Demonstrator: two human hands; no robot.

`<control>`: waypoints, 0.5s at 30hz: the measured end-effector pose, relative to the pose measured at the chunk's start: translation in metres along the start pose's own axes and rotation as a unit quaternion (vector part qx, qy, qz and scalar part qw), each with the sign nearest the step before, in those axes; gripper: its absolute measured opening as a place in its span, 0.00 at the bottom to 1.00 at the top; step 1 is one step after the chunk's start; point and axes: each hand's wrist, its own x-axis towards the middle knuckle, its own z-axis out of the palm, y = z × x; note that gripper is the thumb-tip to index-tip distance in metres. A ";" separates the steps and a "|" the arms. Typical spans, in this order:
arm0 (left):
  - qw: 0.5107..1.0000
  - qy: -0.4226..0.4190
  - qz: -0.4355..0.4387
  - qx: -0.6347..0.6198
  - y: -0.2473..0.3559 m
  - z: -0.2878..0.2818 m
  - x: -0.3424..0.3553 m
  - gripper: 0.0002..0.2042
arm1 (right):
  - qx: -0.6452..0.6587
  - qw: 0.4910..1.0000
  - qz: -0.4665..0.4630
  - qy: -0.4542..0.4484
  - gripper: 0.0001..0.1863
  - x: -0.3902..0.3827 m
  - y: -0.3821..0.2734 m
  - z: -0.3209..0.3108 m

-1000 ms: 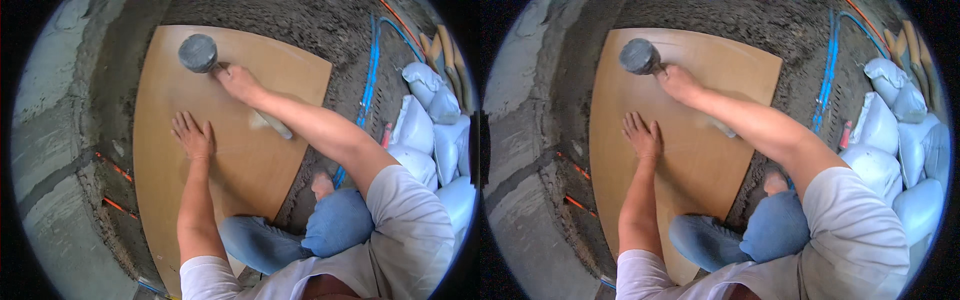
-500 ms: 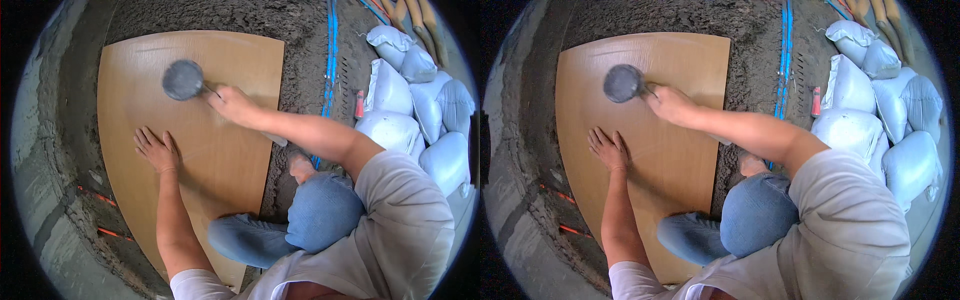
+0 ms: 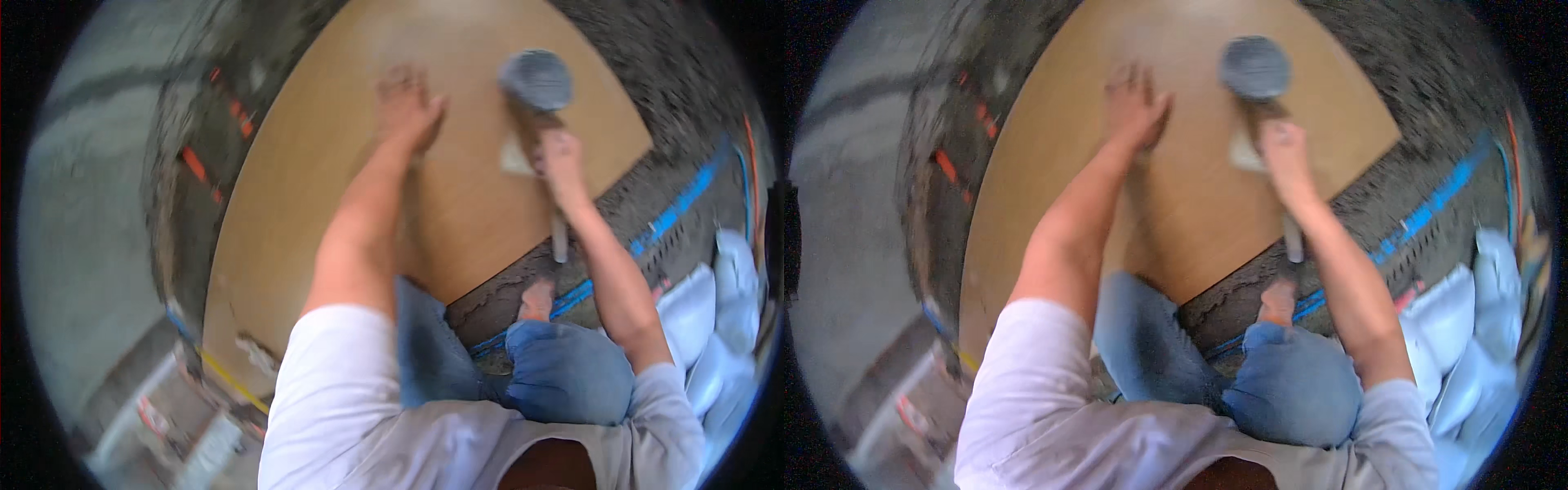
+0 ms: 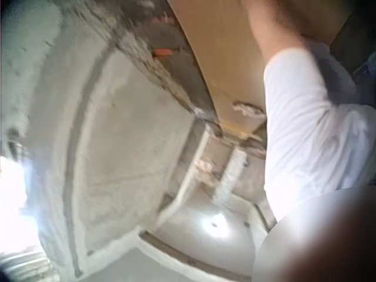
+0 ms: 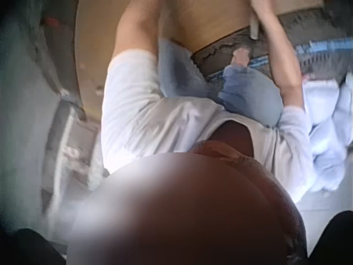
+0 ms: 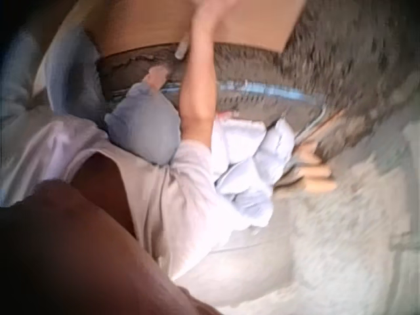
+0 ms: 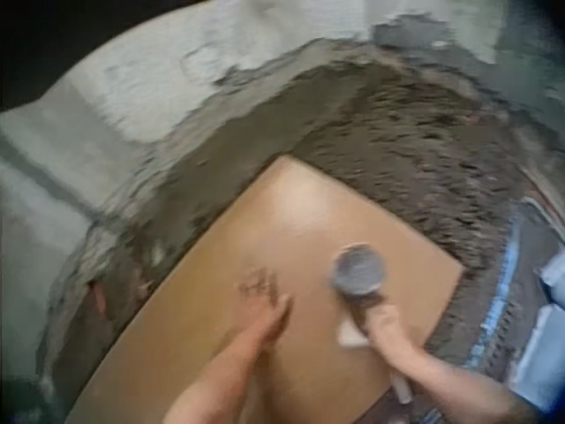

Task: Laying large floor tiles on a wet mortar bed using a rubber mallet and spacers.

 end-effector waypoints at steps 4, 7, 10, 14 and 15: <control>0.999 0.003 -0.018 -0.043 -0.017 0.017 -0.010 0.37 | -0.046 0.994 0.096 -0.024 0.17 -0.007 -0.028 0.021; 0.990 0.052 -0.113 -0.068 -0.027 0.005 -0.029 0.37 | -0.110 0.990 0.087 -0.033 0.19 -0.020 -0.047 0.036; 0.980 0.084 -0.161 -0.082 -0.053 0.005 -0.084 0.37 | -0.079 0.996 0.050 -0.001 0.21 -0.052 -0.043 0.047; 0.954 0.139 -0.259 -0.060 -0.111 0.009 -0.182 0.36 | -0.152 0.987 0.024 -0.041 0.20 -0.076 -0.019 0.058; 0.941 0.153 -0.299 -0.051 -0.125 0.012 -0.217 0.36 | -0.212 0.975 0.040 -0.048 0.20 -0.074 -0.009 0.060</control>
